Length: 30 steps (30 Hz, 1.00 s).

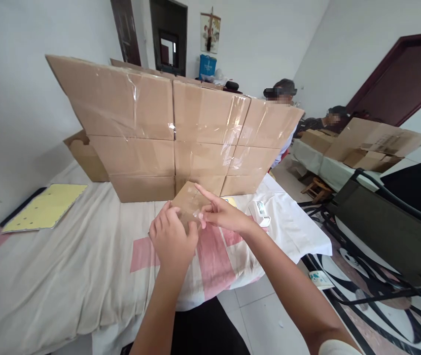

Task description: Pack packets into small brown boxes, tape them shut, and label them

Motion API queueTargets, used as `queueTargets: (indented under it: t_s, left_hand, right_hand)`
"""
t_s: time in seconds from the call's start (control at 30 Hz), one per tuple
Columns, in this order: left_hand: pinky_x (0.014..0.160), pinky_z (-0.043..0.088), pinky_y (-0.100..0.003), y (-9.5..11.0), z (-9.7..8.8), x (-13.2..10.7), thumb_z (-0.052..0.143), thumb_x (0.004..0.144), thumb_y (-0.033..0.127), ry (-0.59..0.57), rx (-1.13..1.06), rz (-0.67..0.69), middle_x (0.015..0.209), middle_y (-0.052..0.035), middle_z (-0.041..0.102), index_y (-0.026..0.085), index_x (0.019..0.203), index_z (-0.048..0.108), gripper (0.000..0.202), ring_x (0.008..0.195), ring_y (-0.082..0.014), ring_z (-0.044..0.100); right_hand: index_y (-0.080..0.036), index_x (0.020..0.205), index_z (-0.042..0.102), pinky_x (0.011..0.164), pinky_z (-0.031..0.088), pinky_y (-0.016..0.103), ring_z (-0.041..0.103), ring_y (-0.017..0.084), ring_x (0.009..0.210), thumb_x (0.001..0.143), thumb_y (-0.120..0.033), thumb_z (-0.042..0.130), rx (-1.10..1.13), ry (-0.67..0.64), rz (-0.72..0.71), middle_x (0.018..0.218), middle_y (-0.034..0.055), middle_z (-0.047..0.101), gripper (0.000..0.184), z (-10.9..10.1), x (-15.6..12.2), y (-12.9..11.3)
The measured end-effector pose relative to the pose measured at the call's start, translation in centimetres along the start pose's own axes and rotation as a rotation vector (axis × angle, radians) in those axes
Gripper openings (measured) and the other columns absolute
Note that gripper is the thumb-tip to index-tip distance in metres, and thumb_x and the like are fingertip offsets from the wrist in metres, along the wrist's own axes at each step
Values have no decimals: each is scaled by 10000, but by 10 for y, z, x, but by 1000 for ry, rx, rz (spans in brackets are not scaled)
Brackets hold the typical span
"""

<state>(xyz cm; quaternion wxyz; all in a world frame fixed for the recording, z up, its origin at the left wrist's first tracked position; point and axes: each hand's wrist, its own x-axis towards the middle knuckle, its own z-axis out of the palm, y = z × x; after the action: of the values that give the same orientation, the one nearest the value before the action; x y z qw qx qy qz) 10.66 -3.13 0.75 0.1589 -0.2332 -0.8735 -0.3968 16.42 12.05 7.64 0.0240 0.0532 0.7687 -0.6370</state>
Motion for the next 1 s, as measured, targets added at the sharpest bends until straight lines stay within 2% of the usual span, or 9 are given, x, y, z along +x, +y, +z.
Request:
queueTargets:
  t_s: [0.1, 0.17, 0.23, 0.4, 0.53, 0.7, 0.9, 1.0]
  left_hand:
    - [1047, 426, -483, -13, -13, 14, 564, 849, 201, -152, -75, -53, 1329, -145, 640, 177, 1206, 539, 359, 1278, -315, 569]
    - [984, 460, -460, -27, -22, 23, 591, 867, 248, -280, -147, -53, 1285, -93, 664, 225, 1212, 531, 351, 1240, -298, 585]
    - [955, 472, -444, -38, -28, 29, 618, 877, 303, -338, -198, -55, 1303, -61, 660, 260, 1221, 530, 358, 1229, -287, 581]
    - [945, 465, -460, -42, -29, 26, 621, 895, 313, -325, -169, -42, 1345, -34, 656, 279, 1312, 518, 431, 1202, -288, 572]
    - [960, 464, -472, -39, -29, 24, 601, 920, 336, -314, -165, -9, 1411, -38, 626, 284, 1381, 512, 473, 1221, -304, 557]
    - [932, 491, -481, -42, -29, 24, 555, 950, 356, -309, -118, 63, 1430, -10, 612, 327, 1275, 642, 338, 1183, -307, 569]
    - [896, 496, -509, -42, -28, 18, 512, 977, 392, -270, -33, 106, 1463, 1, 596, 340, 1233, 707, 326, 1182, -323, 567]
    - [862, 494, -501, -42, -29, 15, 483, 991, 383, -246, 15, 134, 1471, 15, 592, 342, 1223, 709, 327, 1166, -317, 569]
  right_hand:
    - [-286, 1659, 124, 507, 294, 218, 485, 107, 581, 928, -161, 601, -51, 18, 95, 655, -44, 620, 881, -2, 18, -1]
    - [-257, 1660, 117, 479, 270, 217, 461, 108, 538, 927, -158, 598, -101, -5, 180, 624, -42, 620, 882, -2, 30, -2]
    - [-216, 1661, 104, 461, 266, 214, 454, 109, 505, 928, -173, 607, -145, -33, 241, 591, -45, 616, 890, -1, 39, -4]
    - [-201, 1658, 80, 435, 299, 200, 471, 110, 482, 884, -209, 669, -194, -110, 255, 580, -61, 617, 973, 5, 57, -11]
    - [-181, 1657, 70, 430, 322, 199, 484, 120, 474, 878, -180, 638, -262, -73, 316, 539, -69, 597, 964, 14, 67, -13]
    - [-194, 1652, 163, 442, 353, 217, 517, 144, 493, 857, -129, 598, -353, 4, 365, 522, -58, 599, 909, 23, 68, -12]
    - [-209, 1639, 217, 462, 354, 221, 518, 139, 489, 803, -120, 610, -440, 31, 376, 511, -64, 585, 927, 26, 69, -11]
    - [-197, 1624, 262, 489, 384, 250, 564, 176, 523, 795, -147, 657, -561, 73, 394, 526, -46, 609, 920, 28, 71, -10]
